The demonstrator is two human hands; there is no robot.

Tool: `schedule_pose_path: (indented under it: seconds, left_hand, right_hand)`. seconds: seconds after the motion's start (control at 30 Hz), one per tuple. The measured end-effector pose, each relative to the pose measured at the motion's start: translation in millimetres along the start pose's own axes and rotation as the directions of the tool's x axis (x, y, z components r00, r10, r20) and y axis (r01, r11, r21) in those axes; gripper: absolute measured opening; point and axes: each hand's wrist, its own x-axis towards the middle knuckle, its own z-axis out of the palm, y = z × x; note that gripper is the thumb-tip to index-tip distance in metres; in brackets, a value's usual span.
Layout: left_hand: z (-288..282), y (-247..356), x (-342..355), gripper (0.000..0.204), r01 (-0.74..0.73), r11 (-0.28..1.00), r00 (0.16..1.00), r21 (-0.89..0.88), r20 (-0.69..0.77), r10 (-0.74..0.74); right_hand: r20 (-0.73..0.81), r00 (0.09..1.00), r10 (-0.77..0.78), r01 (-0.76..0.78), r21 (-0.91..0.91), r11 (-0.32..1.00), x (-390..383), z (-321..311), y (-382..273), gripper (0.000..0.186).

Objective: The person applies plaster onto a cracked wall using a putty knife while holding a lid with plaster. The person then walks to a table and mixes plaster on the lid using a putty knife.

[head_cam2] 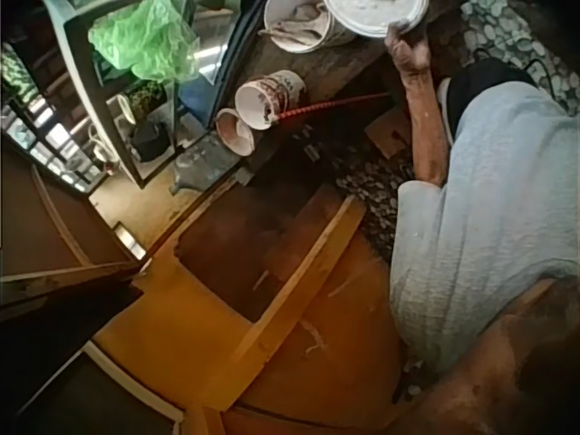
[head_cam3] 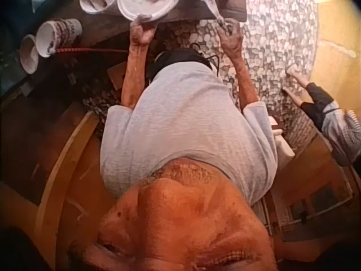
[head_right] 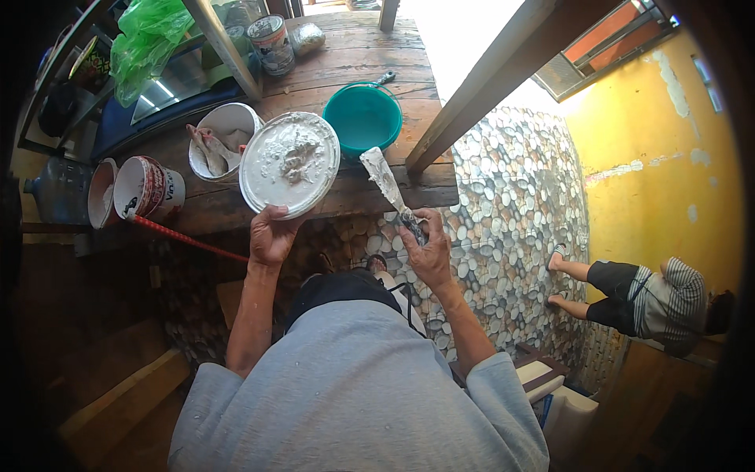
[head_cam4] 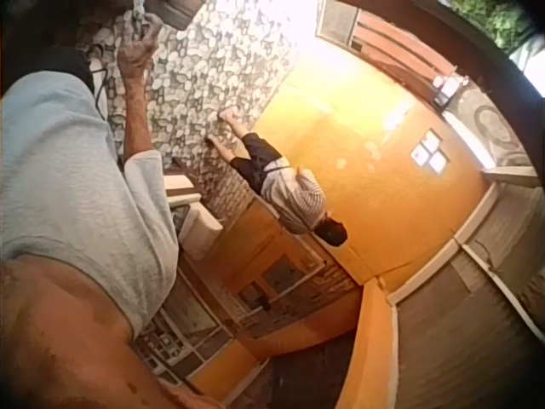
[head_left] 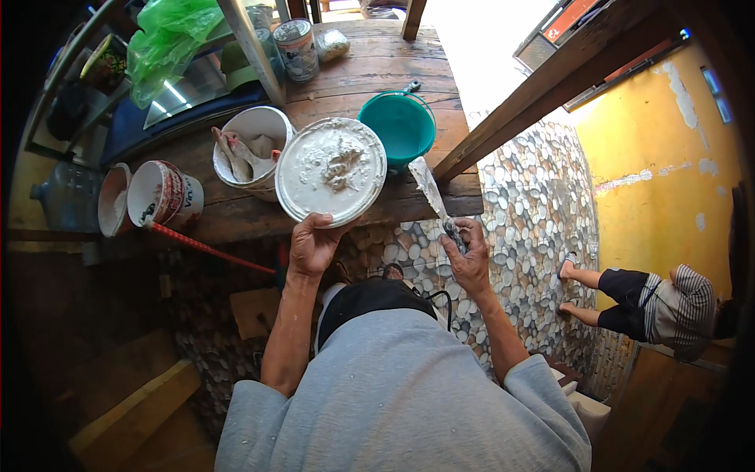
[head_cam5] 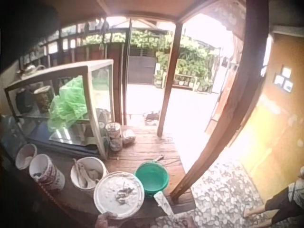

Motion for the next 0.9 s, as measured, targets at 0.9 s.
schedule_pose_path:
  seconds: [0.9]
  left_hand:
    - [14.6,1.4,-20.2,0.057,-0.073,0.963,0.997,0.260,0.003,0.074]
  right_hand:
    - [0.171,0.950,0.262,-0.313,0.524,0.792,16.0,11.5,-8.7,0.027]
